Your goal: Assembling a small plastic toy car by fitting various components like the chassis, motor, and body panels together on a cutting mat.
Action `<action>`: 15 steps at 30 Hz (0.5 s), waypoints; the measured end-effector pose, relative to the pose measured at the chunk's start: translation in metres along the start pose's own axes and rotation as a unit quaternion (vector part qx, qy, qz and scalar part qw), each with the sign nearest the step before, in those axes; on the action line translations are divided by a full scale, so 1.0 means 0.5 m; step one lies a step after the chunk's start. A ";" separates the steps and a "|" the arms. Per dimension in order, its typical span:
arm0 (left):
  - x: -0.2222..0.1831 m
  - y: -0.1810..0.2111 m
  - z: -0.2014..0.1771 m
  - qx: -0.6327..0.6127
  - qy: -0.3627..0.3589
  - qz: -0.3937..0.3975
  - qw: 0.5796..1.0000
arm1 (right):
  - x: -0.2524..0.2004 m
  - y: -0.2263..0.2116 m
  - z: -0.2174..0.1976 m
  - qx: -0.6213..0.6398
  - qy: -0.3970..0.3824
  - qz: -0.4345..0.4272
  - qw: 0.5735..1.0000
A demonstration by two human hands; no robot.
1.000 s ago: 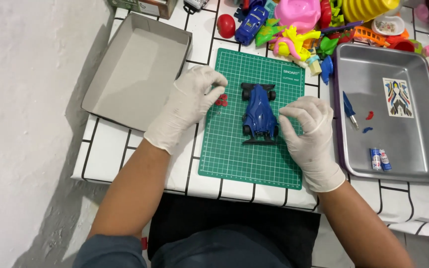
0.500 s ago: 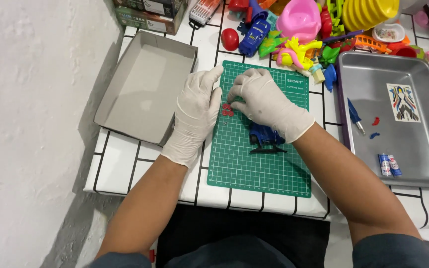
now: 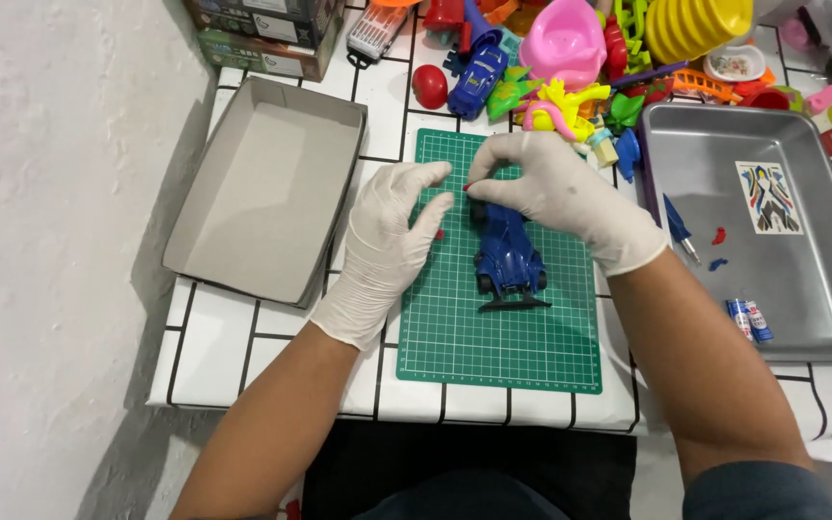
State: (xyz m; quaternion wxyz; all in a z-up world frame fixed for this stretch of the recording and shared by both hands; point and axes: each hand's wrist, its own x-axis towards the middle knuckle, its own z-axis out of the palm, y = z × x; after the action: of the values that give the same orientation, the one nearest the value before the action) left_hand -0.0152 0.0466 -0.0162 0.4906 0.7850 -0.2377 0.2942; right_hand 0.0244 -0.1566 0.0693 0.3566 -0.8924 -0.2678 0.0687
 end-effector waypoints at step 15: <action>0.097 0.059 0.121 -0.369 -0.082 -0.331 0.865 | -0.107 0.064 0.006 -0.073 0.278 -0.141 0.947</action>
State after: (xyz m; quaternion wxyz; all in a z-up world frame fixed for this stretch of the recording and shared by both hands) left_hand 0.0140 -0.0246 0.0150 0.7916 0.6007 -0.0940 -0.0598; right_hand -0.0079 -0.2022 0.0420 0.3570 -0.8528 -0.2855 -0.2527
